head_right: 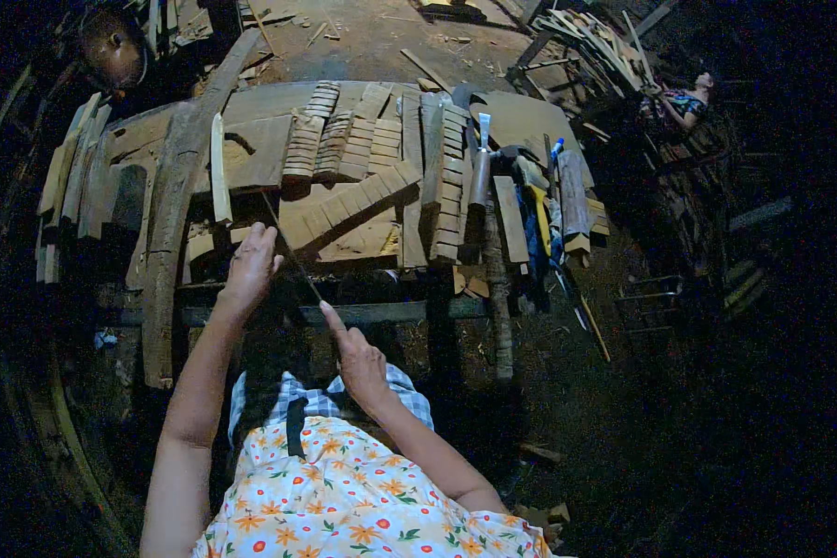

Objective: The person holds wooden pieces in place on a workbench with one hand and saws across them using a thin handheld blade.

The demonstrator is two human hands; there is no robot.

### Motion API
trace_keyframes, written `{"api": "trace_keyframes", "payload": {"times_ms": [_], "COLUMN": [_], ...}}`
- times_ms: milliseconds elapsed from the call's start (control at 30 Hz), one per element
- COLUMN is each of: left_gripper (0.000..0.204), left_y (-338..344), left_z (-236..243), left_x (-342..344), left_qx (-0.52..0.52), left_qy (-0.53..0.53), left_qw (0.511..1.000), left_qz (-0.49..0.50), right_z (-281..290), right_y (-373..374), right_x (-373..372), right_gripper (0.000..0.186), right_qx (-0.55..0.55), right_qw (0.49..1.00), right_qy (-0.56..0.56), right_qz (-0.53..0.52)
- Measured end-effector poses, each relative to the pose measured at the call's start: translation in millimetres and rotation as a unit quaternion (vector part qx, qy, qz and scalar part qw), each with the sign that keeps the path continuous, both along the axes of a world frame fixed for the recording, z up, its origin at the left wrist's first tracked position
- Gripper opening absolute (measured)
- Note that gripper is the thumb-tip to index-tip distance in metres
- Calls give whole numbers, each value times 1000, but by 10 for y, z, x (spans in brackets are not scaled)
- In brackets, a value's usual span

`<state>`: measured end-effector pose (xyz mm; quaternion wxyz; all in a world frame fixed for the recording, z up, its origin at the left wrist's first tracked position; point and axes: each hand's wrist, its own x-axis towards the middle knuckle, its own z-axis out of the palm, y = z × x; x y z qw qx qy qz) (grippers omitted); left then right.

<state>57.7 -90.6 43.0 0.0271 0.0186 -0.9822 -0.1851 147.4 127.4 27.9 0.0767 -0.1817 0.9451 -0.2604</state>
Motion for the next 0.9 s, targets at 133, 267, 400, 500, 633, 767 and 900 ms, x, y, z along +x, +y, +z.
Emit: {"api": "trace_keyframes", "payload": {"times_ms": [133,267,400,500,633,767,900], "left_gripper": [32,31,31,31,32,31,30], "left_y": [23,-8,-9,1,8,-10,2], "left_z": [23,13,14,10,-6,14,37], "left_x": [-12,-3,10,-9,-2,4,-5], "left_qx": [15,8,-2,6,6,12,8], "left_qy": [-7,-8,19,3,36,10,-1], "left_qw": [1000,1000,1000,1000,999,1000,1000], "left_qz": [1,0,-8,-7,-14,-1,-2], "right_z": [0,65,14,11,58,32,45], "right_y": [19,82,48,10,-3,69,83], "right_x": [5,53,84,45,15,59,93], "right_gripper": [82,83,87,89,88,87,85], "right_qx": [23,-19,4,-12,-12,-23,-25], "right_qw": [1000,1000,1000,1000,1000,1000,1000], "right_qy": [7,8,-6,0,-8,-15,0], "right_qz": [-1,5,5,4,0,10,12]}}
